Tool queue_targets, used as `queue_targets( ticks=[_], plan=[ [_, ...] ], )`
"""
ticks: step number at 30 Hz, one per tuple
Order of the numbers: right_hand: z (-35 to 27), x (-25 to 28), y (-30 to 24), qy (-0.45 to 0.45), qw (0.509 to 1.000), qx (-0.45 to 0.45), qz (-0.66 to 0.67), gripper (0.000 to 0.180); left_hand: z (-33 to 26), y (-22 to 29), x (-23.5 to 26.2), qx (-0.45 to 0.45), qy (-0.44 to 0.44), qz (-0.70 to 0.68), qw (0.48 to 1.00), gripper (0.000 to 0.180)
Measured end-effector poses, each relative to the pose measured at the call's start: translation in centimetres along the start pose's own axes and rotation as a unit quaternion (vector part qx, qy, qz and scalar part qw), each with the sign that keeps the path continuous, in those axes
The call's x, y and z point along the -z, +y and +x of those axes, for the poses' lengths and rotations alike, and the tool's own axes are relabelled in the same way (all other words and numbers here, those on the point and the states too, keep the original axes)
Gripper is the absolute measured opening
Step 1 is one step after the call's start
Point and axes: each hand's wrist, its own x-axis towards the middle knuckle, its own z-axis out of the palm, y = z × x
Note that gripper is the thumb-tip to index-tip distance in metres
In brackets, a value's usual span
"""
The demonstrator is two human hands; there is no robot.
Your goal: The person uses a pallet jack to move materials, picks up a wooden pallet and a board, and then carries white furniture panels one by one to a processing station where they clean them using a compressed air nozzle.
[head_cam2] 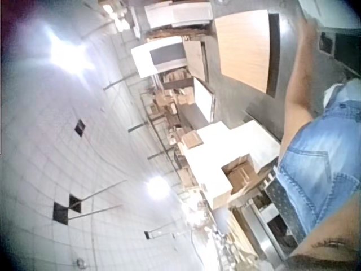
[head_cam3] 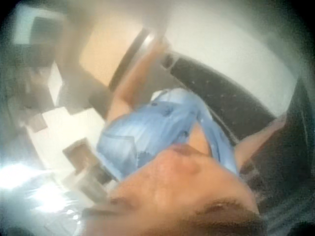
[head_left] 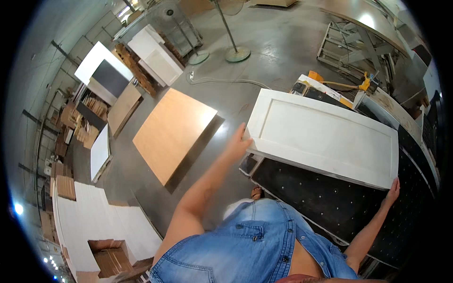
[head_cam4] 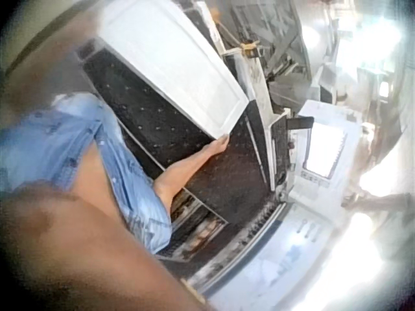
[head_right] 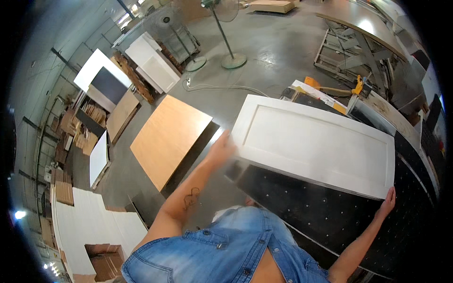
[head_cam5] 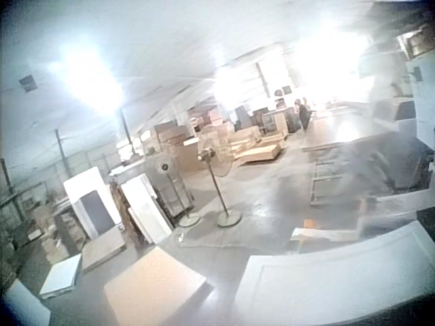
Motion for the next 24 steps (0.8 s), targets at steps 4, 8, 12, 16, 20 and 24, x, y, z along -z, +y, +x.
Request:
queue_targets(
  ticks=[4,8,12,16,20,24],
  plan=[
    [-0.4,-0.6,-0.7,0.001,0.999,-0.029,0.041,0.051,3.9,-2.4,0.9,0.039,-0.001,-0.005,0.999,0.08],
    [-0.5,-0.3,-0.6,-0.007,0.999,-0.026,0.023,0.051,7.6,-3.8,1.5,0.215,-0.073,-0.077,0.971,0.091],
    [-3.2,-0.9,-0.9,-0.02,0.998,-0.041,0.035,0.05,9.3,-5.6,3.3,0.206,-0.117,-0.104,0.966,0.087],
    [-8.0,-1.7,-1.4,-0.065,0.998,-0.001,0.001,0.051,9.3,-7.8,9.1,0.182,-0.116,-0.069,0.974,0.075],
    [-15.9,-4.4,-4.4,-0.136,0.99,-0.036,0.006,0.043,9.5,-12.0,17.6,0.184,-0.08,0.021,0.979,0.074],
    [-25.0,-11.8,-12.1,-0.23,0.969,-0.085,0.031,0.033,10.5,-17.2,27.4,0.158,-0.086,-0.01,0.984,0.068]
  ],
)
